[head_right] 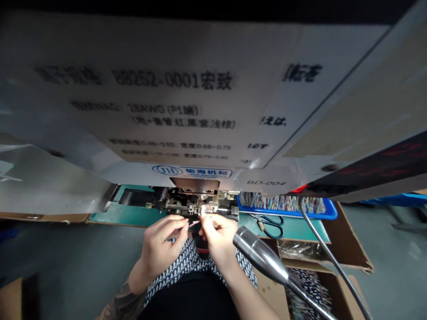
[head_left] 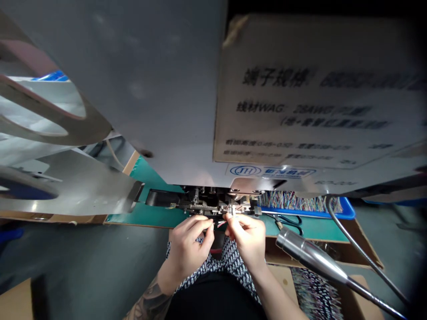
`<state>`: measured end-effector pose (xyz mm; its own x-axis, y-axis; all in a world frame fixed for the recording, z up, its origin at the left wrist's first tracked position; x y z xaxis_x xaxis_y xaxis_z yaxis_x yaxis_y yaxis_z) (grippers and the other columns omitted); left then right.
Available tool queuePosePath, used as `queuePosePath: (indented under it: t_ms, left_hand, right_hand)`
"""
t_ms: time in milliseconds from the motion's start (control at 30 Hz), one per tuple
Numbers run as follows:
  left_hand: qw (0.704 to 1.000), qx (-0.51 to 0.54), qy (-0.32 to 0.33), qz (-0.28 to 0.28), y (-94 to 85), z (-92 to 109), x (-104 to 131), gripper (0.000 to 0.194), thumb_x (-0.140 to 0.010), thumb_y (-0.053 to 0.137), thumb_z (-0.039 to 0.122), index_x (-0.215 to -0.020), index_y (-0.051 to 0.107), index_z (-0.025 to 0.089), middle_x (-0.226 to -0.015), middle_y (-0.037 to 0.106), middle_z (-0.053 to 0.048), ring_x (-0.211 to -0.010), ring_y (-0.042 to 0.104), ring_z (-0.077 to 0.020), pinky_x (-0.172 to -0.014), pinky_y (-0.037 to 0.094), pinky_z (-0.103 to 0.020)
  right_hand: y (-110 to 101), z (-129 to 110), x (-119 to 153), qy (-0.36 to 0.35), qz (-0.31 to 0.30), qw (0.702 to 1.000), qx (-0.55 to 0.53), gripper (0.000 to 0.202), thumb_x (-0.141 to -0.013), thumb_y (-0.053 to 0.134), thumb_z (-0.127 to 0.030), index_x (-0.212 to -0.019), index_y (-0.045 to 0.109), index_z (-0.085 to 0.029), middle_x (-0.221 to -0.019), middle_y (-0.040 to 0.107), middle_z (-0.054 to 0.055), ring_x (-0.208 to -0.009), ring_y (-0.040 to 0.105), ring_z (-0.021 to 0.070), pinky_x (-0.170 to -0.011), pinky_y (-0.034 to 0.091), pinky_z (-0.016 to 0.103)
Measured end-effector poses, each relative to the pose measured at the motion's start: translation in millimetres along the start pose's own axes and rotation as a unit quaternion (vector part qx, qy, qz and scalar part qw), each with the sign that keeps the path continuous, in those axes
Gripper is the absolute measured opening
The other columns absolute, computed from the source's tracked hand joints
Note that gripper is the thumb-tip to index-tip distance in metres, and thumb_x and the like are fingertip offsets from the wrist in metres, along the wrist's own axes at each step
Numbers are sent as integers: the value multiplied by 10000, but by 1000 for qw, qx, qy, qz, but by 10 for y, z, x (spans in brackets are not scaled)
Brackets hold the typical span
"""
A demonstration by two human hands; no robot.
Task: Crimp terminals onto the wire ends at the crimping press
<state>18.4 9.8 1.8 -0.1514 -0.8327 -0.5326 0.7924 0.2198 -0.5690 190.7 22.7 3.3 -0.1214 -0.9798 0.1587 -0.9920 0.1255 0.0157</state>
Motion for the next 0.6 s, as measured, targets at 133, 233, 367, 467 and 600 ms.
queuePosePath:
  t_ms: [133,233,367,467,600]
  left_hand:
    - [999,20,13,-35,-57,19,-29,152,-948,663,58,-1006,727,183,-932,772,-59,-833,720,-179,-732,566,-286]
    - [991,62,-59,-99,-80,-2,-41,119,-967,634,121,-936,728,187,-805,726,-28,-691,636,-153,-626,473,-277]
    - [963,115,-175,-172,-78,-52,-25,169,-967,633,183,-845,750,186,-585,556,33,-505,426,-108,-503,304,-269]
    - [965,120,-172,-157,-77,-38,-34,178,-971,632,196,-839,751,179,-593,564,23,-514,439,-111,-512,311,-270]
    - [986,89,-106,-88,-54,29,-66,154,-989,613,161,-895,732,184,-741,698,-26,-600,560,-133,-572,426,-271]
  right_hand:
    - [-61,4,-53,45,-93,995,-7,379,-932,789,-494,-718,801,-181,-533,660,11,-417,482,116,-438,371,242]
    - [-136,-17,-87,48,-161,986,0,481,-978,737,-498,-613,761,-186,-503,646,18,-401,476,115,-433,363,254]
    - [-202,-45,-93,34,-191,981,16,471,-954,771,-474,-576,740,-195,-505,661,24,-414,510,132,-435,399,265]
    - [-187,-47,-65,30,-149,988,2,427,-908,818,-469,-591,730,-198,-529,679,28,-414,517,137,-415,410,266]
    - [-122,-18,-13,7,-41,999,-23,348,-910,816,-468,-682,770,-210,-552,687,19,-437,542,148,-433,440,271]
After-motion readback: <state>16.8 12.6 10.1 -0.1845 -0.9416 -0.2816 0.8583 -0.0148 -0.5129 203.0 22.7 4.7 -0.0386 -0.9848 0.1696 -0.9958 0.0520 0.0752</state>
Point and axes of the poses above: each hand's wrist, its own x-axis away from the middle knuckle, its own y-axis out of the palm, z = x × y, the point moved 2 cm from there along -x, towards the middle knuckle
